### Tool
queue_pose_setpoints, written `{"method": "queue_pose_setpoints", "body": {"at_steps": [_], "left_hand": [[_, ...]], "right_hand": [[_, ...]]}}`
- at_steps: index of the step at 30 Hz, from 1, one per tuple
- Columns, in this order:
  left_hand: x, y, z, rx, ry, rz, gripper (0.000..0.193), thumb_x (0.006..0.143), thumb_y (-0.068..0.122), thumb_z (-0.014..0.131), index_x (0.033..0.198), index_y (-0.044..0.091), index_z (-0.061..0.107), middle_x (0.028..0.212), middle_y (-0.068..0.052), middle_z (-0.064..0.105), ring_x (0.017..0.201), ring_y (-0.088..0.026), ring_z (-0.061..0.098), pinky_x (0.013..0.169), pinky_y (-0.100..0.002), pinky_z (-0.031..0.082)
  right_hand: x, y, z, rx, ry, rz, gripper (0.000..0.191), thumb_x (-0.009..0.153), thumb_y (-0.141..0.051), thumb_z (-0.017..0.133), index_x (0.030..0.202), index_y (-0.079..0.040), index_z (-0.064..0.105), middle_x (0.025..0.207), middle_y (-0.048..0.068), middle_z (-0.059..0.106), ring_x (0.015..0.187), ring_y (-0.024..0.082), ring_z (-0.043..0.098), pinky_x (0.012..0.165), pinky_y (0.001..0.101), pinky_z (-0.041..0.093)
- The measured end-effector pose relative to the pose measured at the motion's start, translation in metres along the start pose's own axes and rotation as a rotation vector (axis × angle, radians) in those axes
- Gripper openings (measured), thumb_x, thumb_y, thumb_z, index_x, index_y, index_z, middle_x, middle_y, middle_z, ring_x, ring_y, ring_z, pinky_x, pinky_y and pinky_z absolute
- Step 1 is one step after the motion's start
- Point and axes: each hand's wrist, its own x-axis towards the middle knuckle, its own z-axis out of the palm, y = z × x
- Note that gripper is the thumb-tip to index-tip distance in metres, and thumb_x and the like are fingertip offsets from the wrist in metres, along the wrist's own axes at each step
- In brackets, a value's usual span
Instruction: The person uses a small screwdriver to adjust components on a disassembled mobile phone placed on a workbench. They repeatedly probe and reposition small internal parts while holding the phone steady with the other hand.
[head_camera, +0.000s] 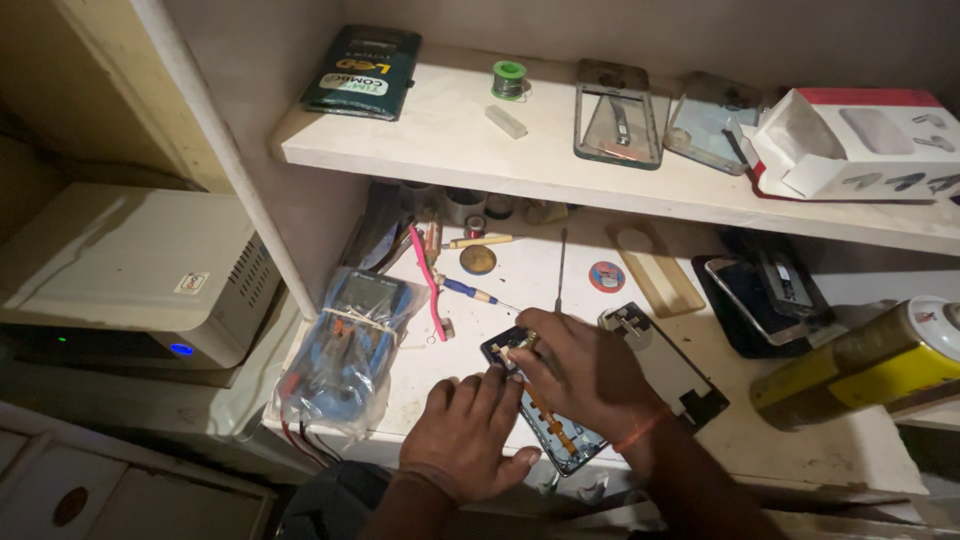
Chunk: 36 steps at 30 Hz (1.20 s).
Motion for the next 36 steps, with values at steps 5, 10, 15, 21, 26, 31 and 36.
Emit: {"method": "queue_pose_setpoints", "body": {"at_steps": [5,10,15,21,26,31,36], "left_hand": [[0.000,-0.002,0.001,-0.019,0.023,0.008,0.077,0.093,0.061,0.055,0.136,-0.004,0.057,0.132,-0.026,0.060,0.110,-0.036,0.057,0.095,-0.052,0.042],[0.000,0.000,0.001,-0.013,0.020,0.013,0.078,0.094,0.061,0.054,0.137,-0.004,0.056,0.131,-0.027,0.060,0.111,-0.036,0.058,0.094,-0.052,0.042],[-0.001,-0.001,0.001,0.007,0.027,0.018,0.078,0.094,0.061,0.054,0.137,-0.004,0.057,0.130,-0.027,0.060,0.108,-0.037,0.058,0.093,-0.052,0.042],[0.000,-0.001,0.002,-0.015,0.001,0.003,0.079,0.094,0.061,0.055,0.138,-0.004,0.056,0.128,-0.027,0.060,0.109,-0.037,0.058,0.094,-0.053,0.042],[0.001,0.002,0.002,-0.016,0.055,0.003,0.078,0.091,0.061,0.057,0.138,-0.003,0.057,0.128,-0.026,0.061,0.108,-0.037,0.058,0.094,-0.052,0.042],[0.001,0.002,0.000,0.012,0.047,0.011,0.078,0.093,0.061,0.057,0.138,-0.003,0.057,0.127,-0.026,0.061,0.106,-0.037,0.058,0.093,-0.052,0.042],[0.002,0.001,0.000,-0.012,0.029,0.013,0.078,0.093,0.060,0.056,0.138,-0.004,0.056,0.127,-0.027,0.061,0.105,-0.038,0.058,0.092,-0.052,0.042]], "right_hand": [[0.014,-0.001,-0.003,0.139,-0.076,0.130,0.025,0.092,-0.027,0.072,0.102,-0.007,0.059,0.069,0.009,0.070,0.057,0.018,0.069,0.050,0.0337,0.052],[0.016,-0.001,-0.006,-0.036,-0.010,0.018,0.025,0.092,-0.025,0.074,0.093,-0.007,0.058,0.069,0.011,0.066,0.054,0.022,0.066,0.049,0.0353,0.049],[0.012,-0.005,-0.014,0.245,-0.010,-0.226,0.010,0.098,-0.014,0.063,0.102,-0.006,0.060,0.076,0.011,0.069,0.064,0.022,0.073,0.053,0.0334,0.054],[0.017,-0.010,-0.018,-0.046,-0.182,0.126,0.021,0.097,-0.027,0.070,0.099,-0.008,0.061,0.076,0.012,0.072,0.068,0.025,0.073,0.060,0.0372,0.055],[0.015,-0.009,-0.020,0.310,-0.056,-0.191,0.016,0.090,-0.004,0.063,0.106,-0.005,0.060,0.088,0.014,0.073,0.081,0.027,0.077,0.065,0.0363,0.060],[0.011,-0.009,-0.013,0.160,-0.098,0.041,0.011,0.093,-0.014,0.068,0.097,-0.007,0.061,0.080,0.012,0.073,0.073,0.028,0.076,0.061,0.0388,0.057],[0.012,-0.005,-0.011,0.008,-0.023,0.060,0.020,0.094,-0.021,0.073,0.096,-0.006,0.061,0.081,0.014,0.072,0.074,0.030,0.074,0.061,0.0398,0.056]]}}
